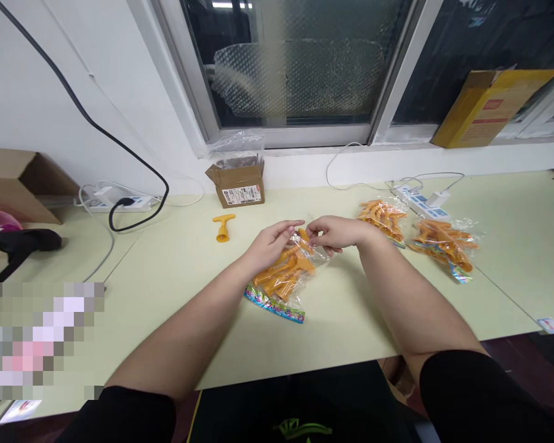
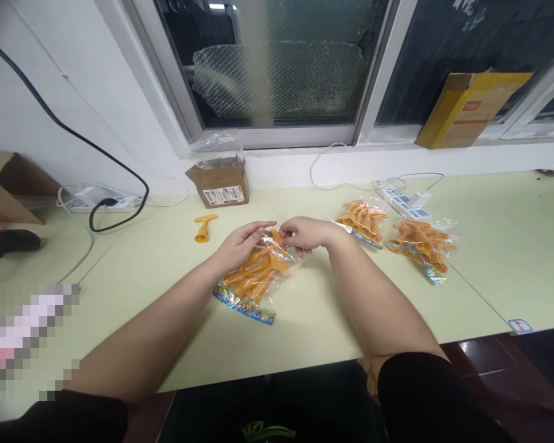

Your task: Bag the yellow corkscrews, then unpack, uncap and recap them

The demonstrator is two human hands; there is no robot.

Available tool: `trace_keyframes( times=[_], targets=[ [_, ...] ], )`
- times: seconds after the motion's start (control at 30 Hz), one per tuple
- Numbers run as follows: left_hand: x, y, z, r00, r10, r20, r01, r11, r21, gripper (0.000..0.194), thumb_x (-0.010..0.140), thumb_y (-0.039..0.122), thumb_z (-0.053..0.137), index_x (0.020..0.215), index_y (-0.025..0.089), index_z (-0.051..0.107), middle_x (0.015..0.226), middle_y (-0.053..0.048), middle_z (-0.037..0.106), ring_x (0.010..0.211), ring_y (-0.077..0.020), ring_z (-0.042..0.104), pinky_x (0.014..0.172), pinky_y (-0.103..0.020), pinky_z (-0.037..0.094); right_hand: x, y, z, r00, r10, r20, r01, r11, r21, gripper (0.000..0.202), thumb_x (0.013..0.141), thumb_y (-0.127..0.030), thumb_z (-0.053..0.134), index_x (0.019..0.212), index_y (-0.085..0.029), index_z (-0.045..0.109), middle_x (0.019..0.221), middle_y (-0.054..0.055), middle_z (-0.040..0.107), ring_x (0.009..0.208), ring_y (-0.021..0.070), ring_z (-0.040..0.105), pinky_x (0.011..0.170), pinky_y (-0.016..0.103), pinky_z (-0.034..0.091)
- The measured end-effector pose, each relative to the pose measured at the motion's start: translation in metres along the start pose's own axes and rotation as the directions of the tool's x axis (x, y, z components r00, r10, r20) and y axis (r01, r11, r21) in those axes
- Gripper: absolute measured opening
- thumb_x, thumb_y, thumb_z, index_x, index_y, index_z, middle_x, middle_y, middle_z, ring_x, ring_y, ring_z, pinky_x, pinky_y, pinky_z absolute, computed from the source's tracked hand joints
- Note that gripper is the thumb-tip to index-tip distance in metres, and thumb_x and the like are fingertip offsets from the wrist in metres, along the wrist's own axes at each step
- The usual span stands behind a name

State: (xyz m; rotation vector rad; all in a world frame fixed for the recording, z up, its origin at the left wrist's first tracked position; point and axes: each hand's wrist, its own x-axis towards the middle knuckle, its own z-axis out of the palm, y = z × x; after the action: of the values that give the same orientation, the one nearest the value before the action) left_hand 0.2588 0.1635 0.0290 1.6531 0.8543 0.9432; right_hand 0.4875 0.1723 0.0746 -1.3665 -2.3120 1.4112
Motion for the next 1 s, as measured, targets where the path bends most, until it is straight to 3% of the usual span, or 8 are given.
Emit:
trace_keyframes(
  times=[0.13, 0.3, 0.4, 0.6, 0.73, 0.87, 0.93, 1.0],
  targets=[
    [-0.002, 0.007, -0.001, 1.0, -0.016, -0.018, 0.017, 0.999, 0.044, 0.052, 0.097, 0.058, 0.058, 0.131, 0.022, 0.072, 0.108, -0.011, 0.076, 0.098, -0.0272, 0.072, 0.084, -0.04, 0.059, 0.003, -0.005, 0.003, 0.997, 0.053, 0.063, -0.045, 0.992, -0.119, 0.004, 0.082, -0.021, 0.06, 0.078, -0.019, 0.058, 0.062, -0.002, 0.057, 0.051, 0.012, 0.054, 0.047, 0.024, 0.037],
    [-0.006, 0.019, -0.005, 0.997, 0.037, 0.064, -0.049, 0.976, 0.213, 0.048, 0.102, 0.054, 0.051, 0.135, 0.026, 0.069, 0.12, -0.009, 0.075, 0.104, -0.0233, 0.072, 0.091, -0.038, 0.059, -0.002, -0.014, 0.004, 0.994, -0.088, -0.057, 0.068, 0.954, -0.292, 0.012, 0.084, -0.027, 0.06, 0.076, -0.02, 0.056, 0.067, -0.003, 0.053, 0.059, 0.0116, 0.046, 0.056, 0.026, 0.033],
    [-0.01, 0.026, -0.004, 0.993, 0.083, 0.08, -0.102, 0.955, 0.277, 0.044, 0.103, 0.051, 0.049, 0.136, 0.029, 0.069, 0.128, -0.007, 0.073, 0.108, -0.0232, 0.072, 0.096, -0.039, 0.058, -0.009, -0.022, 0.006, 0.989, -0.096, -0.113, 0.049, 0.93, -0.366, 0.013, 0.086, -0.028, 0.06, 0.077, -0.02, 0.057, 0.066, -0.003, 0.053, 0.06, 0.012, 0.043, 0.058, 0.028, 0.03],
    [-0.012, 0.034, -0.004, 0.996, 0.039, 0.08, -0.051, 0.988, 0.147, 0.048, 0.102, 0.054, 0.05, 0.137, 0.025, 0.067, 0.115, -0.01, 0.076, 0.104, -0.0242, 0.074, 0.086, -0.037, 0.062, -0.011, -0.025, 0.008, 0.999, -0.035, -0.026, 0.024, 0.936, -0.351, 0.017, 0.087, -0.033, 0.063, 0.078, -0.019, 0.064, 0.064, -0.002, 0.054, 0.059, 0.0126, 0.044, 0.059, 0.029, 0.029],
    [-0.009, 0.036, -0.009, 0.998, 0.053, 0.029, -0.056, 0.994, 0.097, 0.045, 0.101, 0.057, 0.053, 0.126, 0.024, 0.071, 0.112, -0.01, 0.077, 0.104, -0.0239, 0.074, 0.085, -0.036, 0.063, -0.011, -0.027, 0.012, 0.972, -0.061, -0.229, -0.042, 0.907, -0.419, 0.031, 0.091, -0.04, 0.064, 0.068, -0.019, 0.064, 0.058, -0.002, 0.053, 0.055, 0.0121, 0.042, 0.059, 0.03, 0.028],
    [-0.005, 0.039, -0.017, 0.979, 0.136, -0.153, -0.135, 0.991, 0.012, 0.045, 0.099, 0.059, 0.055, 0.122, 0.023, 0.067, 0.101, -0.009, 0.078, 0.093, -0.0215, 0.077, 0.077, -0.033, 0.064, -0.02, -0.034, 0.009, 0.82, -0.336, -0.463, 0.09, 0.875, -0.476, 0.043, 0.1, -0.045, 0.053, 0.07, -0.018, 0.068, 0.064, 0.002, 0.059, 0.063, 0.0147, 0.05, 0.067, 0.032, 0.038],
    [-0.002, 0.037, -0.022, 0.945, 0.18, -0.274, -0.197, 0.98, -0.037, 0.045, 0.098, 0.061, 0.055, 0.12, 0.023, 0.065, 0.095, -0.007, 0.077, 0.086, -0.0204, 0.077, 0.071, -0.032, 0.065, -0.026, -0.033, 0.004, 0.682, -0.493, -0.54, 0.177, 0.827, -0.533, 0.043, 0.102, -0.047, 0.051, 0.078, -0.018, 0.072, 0.084, 0.008, 0.068, 0.083, 0.0207, 0.061, 0.085, 0.037, 0.044],
    [0.002, 0.034, -0.025, 0.896, 0.212, -0.39, -0.266, 0.96, -0.09, 0.043, 0.098, 0.063, 0.056, 0.116, 0.024, 0.062, 0.091, -0.005, 0.076, 0.083, -0.0198, 0.077, 0.068, -0.031, 0.065, -0.028, -0.028, -0.001, 0.525, -0.571, -0.631, 0.199, 0.803, -0.562, 0.037, 0.096, -0.055, 0.061, 0.093, -0.021, 0.074, 0.118, 0.014, 0.067, 0.115, 0.0305, 0.058, 0.104, 0.048, 0.042]
  ],
)
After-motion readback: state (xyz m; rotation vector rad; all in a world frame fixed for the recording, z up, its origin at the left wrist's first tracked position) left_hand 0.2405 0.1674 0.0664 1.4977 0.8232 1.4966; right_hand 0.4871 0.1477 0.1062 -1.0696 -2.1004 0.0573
